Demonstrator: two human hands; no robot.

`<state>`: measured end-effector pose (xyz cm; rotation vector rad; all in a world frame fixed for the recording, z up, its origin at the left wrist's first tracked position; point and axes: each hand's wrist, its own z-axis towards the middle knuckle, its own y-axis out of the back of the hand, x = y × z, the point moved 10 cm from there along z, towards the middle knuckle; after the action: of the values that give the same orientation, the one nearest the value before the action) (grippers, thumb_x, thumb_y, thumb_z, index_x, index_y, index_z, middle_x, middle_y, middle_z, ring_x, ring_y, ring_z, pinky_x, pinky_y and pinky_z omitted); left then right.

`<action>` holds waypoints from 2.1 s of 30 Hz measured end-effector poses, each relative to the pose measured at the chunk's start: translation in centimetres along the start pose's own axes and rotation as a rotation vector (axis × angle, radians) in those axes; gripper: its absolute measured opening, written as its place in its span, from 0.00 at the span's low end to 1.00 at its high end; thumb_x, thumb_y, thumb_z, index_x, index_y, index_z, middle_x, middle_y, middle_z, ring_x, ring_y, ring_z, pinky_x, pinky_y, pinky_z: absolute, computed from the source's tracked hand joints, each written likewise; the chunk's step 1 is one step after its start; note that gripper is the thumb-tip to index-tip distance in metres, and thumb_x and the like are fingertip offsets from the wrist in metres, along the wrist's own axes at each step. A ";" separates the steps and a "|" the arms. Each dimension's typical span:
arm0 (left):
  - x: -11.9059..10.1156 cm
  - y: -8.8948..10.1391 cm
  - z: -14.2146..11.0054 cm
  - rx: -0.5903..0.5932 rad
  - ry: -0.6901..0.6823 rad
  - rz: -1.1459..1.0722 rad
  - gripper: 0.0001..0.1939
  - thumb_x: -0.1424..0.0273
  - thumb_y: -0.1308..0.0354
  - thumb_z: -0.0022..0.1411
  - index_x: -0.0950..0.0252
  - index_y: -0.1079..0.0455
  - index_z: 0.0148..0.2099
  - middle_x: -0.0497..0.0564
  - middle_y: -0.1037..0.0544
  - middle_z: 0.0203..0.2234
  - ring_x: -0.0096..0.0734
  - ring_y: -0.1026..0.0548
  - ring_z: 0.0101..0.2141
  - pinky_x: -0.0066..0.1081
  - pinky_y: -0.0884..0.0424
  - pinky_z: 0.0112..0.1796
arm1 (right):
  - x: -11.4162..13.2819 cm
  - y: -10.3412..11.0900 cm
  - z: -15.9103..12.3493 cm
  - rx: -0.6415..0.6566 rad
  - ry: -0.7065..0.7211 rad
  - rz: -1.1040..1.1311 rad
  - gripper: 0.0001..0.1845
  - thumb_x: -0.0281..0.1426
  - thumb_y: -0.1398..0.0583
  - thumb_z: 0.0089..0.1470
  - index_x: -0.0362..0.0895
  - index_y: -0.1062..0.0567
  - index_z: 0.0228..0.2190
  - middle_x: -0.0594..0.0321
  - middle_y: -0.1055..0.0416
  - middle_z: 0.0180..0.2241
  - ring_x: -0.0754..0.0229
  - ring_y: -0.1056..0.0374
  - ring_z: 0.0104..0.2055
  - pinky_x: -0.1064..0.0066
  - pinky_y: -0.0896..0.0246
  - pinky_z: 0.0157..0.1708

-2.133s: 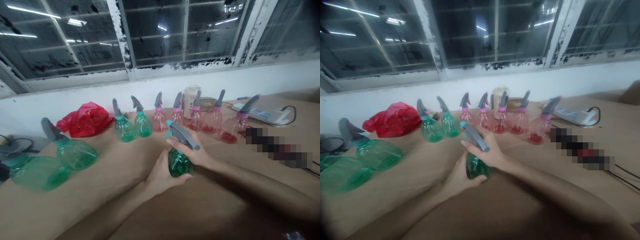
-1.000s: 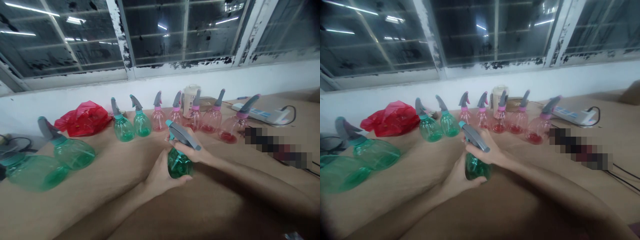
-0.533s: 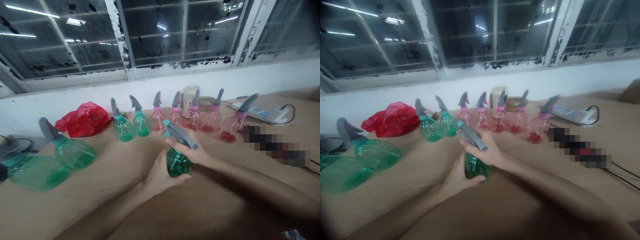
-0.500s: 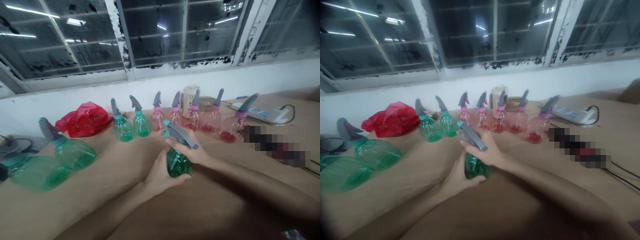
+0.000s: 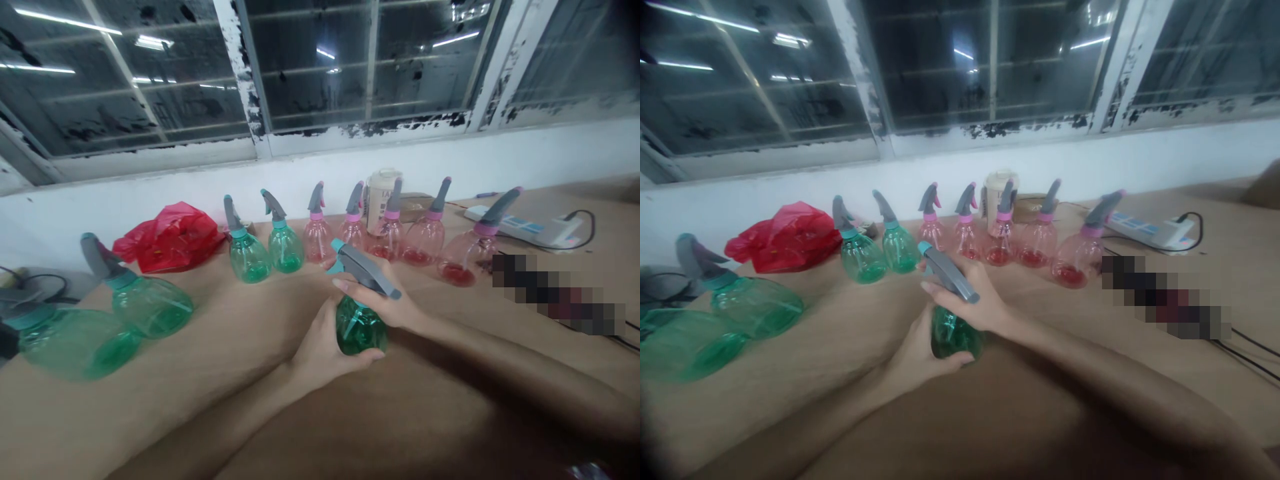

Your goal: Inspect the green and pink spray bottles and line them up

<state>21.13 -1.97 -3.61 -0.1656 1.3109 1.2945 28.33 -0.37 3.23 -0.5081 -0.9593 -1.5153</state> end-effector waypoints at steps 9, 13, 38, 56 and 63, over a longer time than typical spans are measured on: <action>-0.1 -0.2 0.0 0.004 -0.041 0.031 0.46 0.60 0.34 0.46 0.61 0.54 0.61 0.60 0.38 0.55 0.53 0.38 0.55 0.53 0.38 0.51 | 0.4 0.6 -0.1 -0.021 0.011 -0.038 0.05 0.34 0.42 0.52 0.46 0.31 0.30 0.66 0.34 0.27 0.63 0.34 0.29 0.69 0.39 0.32; -0.1 -0.2 0.0 0.011 -0.032 0.024 0.46 0.60 0.34 0.46 0.62 0.54 0.61 0.60 0.37 0.54 0.53 0.37 0.54 0.53 0.37 0.51 | 0.3 0.6 0.0 -0.027 0.013 -0.032 0.05 0.35 0.42 0.52 0.46 0.30 0.31 0.67 0.33 0.28 0.64 0.34 0.30 0.69 0.39 0.32; 0.1 0.0 0.0 0.005 0.026 0.002 0.40 0.61 0.35 0.46 0.62 0.50 0.58 0.58 0.33 0.50 0.52 0.33 0.50 0.52 0.34 0.47 | 0.3 0.3 -0.1 -0.025 -0.028 -0.018 0.14 0.37 0.41 0.51 0.46 0.29 0.40 0.63 0.28 0.31 0.60 0.31 0.33 0.64 0.36 0.39; 0.1 -0.2 0.0 0.018 -0.006 -0.018 0.44 0.60 0.35 0.47 0.63 0.54 0.60 0.61 0.36 0.53 0.54 0.36 0.53 0.54 0.37 0.50 | 1.1 0.2 0.3 -0.008 0.037 -0.141 0.04 0.34 0.44 0.53 0.46 0.31 0.31 0.66 0.33 0.28 0.64 0.35 0.29 0.69 0.40 0.30; -0.4 -0.3 -0.1 0.034 -0.029 -0.043 0.41 0.62 0.34 0.47 0.62 0.51 0.59 0.60 0.37 0.54 0.53 0.38 0.55 0.54 0.38 0.52 | 0.7 0.3 0.1 -0.024 0.014 -0.149 0.08 0.36 0.44 0.54 0.45 0.31 0.28 0.66 0.32 0.26 0.63 0.35 0.28 0.69 0.41 0.28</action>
<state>21.40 -2.38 -3.45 -0.1498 1.2971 1.2330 28.49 -0.69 3.89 -0.4504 -0.9877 -1.6636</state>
